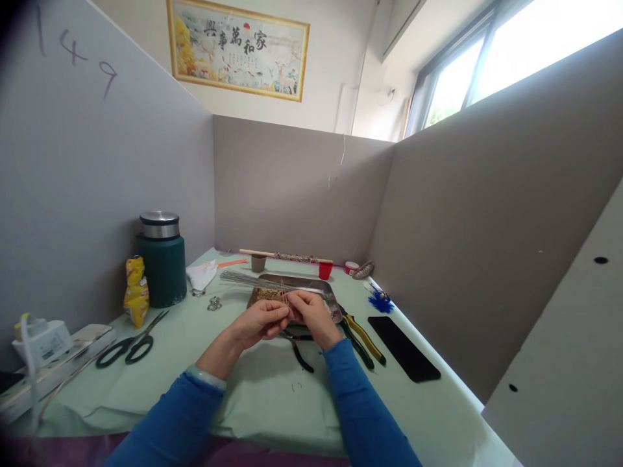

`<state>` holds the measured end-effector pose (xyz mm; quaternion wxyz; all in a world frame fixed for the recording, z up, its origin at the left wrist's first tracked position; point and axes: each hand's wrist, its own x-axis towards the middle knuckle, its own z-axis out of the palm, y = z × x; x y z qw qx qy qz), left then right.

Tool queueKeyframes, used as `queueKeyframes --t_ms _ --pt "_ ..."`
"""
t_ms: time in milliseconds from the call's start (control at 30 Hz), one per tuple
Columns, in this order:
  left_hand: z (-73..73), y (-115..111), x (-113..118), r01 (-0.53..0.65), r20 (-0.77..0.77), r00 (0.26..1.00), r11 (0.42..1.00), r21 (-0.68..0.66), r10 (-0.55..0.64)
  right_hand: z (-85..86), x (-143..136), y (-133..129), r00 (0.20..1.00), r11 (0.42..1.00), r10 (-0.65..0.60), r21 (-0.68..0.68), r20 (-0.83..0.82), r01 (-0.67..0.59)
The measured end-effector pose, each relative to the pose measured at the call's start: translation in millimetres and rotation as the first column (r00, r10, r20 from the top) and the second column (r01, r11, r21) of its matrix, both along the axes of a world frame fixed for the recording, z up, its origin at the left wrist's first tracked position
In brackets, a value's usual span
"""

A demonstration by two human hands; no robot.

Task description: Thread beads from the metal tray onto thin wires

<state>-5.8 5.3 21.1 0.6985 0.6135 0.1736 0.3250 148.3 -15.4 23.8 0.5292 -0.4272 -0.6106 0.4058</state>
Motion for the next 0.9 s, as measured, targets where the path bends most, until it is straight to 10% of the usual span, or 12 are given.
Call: queueKeyframes --t_ms 200,467,667,900 --pt "2.5 -6 1 0.002 -0.052 0.999 0.999 0.042 0.0 3.1 -4 -2 0.977 0.985 0.145 -0.075 -0.158 -0.159" --pt "0.6 0 8 -0.243 0.056 0.969 0.967 0.078 0.239 2.2 -15 0 0.988 0.978 -0.096 0.171 -0.124 0.117" --pt "-3.5 9 11 -0.379 0.17 0.909 0.924 -0.05 0.381 -4.9 -34 -14 0.904 0.756 -0.426 0.539 -0.025 0.371" --pt "-13.9 18 12 -0.344 0.249 0.89 0.921 -0.184 0.382 -14.3 -41 -16 0.802 0.603 -0.553 0.772 0.225 0.199"
